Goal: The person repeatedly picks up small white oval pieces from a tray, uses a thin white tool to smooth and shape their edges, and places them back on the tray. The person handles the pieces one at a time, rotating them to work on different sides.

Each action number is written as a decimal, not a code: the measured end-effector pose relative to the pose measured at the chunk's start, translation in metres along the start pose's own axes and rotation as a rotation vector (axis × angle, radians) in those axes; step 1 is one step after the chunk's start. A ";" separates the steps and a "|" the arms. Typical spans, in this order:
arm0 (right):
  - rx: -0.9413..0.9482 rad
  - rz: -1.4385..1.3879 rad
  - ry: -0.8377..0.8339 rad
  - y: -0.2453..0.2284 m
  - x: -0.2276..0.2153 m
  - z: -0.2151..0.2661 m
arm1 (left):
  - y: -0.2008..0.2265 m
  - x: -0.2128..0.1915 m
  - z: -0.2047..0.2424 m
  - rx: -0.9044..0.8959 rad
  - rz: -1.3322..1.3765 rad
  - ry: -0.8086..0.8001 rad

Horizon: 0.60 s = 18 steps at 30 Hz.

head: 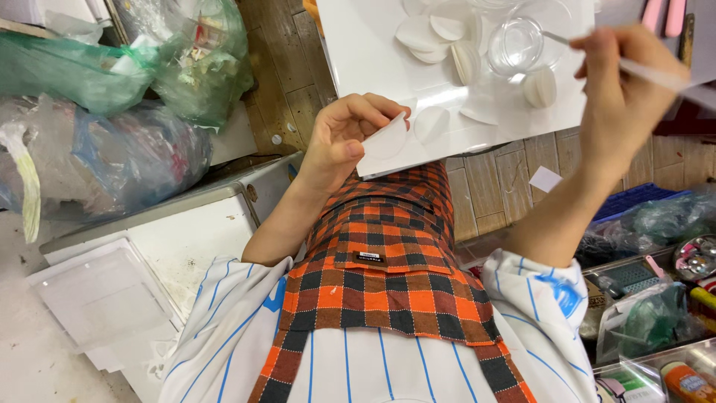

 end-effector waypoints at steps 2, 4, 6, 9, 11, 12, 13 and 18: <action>-0.093 0.071 -0.041 0.003 0.010 -0.019 | -0.005 -0.001 -0.001 -0.009 0.041 -0.007; -0.178 0.174 -0.045 0.001 0.023 -0.031 | -0.011 -0.001 -0.001 -0.017 0.072 -0.013; -0.160 0.319 -0.047 -0.001 0.031 -0.037 | -0.014 -0.001 0.000 -0.017 0.085 -0.015; -0.277 0.282 -0.021 -0.002 0.030 -0.036 | -0.014 -0.002 0.001 -0.033 0.106 -0.008; -0.267 0.285 -0.018 0.005 0.029 -0.036 | -0.014 -0.002 0.000 -0.050 0.143 -0.011; -0.246 0.298 -0.026 0.009 0.028 -0.034 | -0.015 -0.002 0.000 -0.062 0.173 -0.017; -0.225 0.312 -0.034 0.013 0.027 -0.032 | -0.017 -0.001 0.001 -0.075 0.202 -0.023; -0.118 0.003 0.021 0.012 0.009 -0.013 | -0.021 0.000 -0.003 -0.107 0.240 -0.010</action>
Point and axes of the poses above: each hand's wrist, its own z-axis away from the middle knuckle, its own x-axis out of the palm, y = z × x, the point moved 2 cm from there along -z, towards the middle knuckle, and after that the axes turned 1 degree about y, right-handed, at the moved point
